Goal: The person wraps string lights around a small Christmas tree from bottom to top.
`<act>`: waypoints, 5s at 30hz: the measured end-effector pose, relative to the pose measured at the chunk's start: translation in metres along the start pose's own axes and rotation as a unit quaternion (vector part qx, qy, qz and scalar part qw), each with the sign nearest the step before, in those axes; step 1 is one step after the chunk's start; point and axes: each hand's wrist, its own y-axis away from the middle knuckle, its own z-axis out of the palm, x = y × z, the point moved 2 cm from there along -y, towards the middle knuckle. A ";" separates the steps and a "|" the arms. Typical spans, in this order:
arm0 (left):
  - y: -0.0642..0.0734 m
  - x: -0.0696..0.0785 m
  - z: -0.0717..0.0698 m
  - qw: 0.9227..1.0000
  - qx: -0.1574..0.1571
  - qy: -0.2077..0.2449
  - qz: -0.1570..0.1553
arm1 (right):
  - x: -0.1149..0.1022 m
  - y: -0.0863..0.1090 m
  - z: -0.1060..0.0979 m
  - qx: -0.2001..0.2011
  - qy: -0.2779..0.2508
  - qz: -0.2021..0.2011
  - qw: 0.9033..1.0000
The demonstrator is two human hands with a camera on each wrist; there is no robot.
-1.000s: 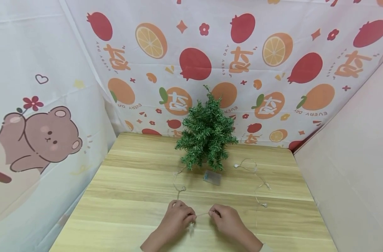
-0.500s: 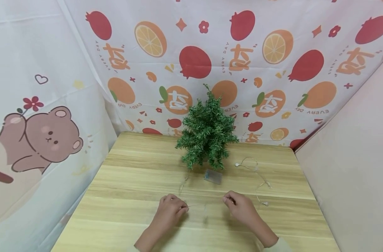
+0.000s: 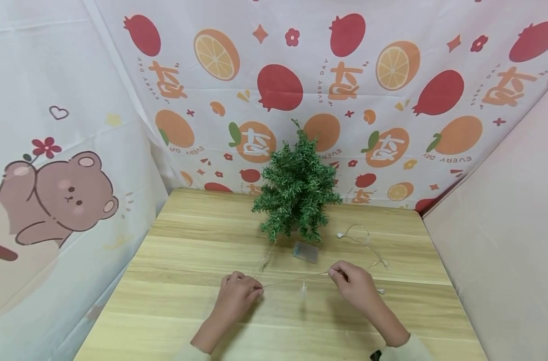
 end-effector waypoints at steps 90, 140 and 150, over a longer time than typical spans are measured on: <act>-0.140 0.039 -0.059 0.978 0.185 0.092 -0.012 | 0.018 -0.012 -0.121 0.173 -0.028 0.073 0.982; -0.170 0.205 -0.034 0.951 0.003 0.305 0.053 | -0.015 -0.041 -0.097 0.152 -0.056 0.030 0.986; -0.180 0.206 -0.022 0.934 -0.017 0.349 0.076 | -0.016 -0.041 -0.099 0.152 -0.059 0.021 0.986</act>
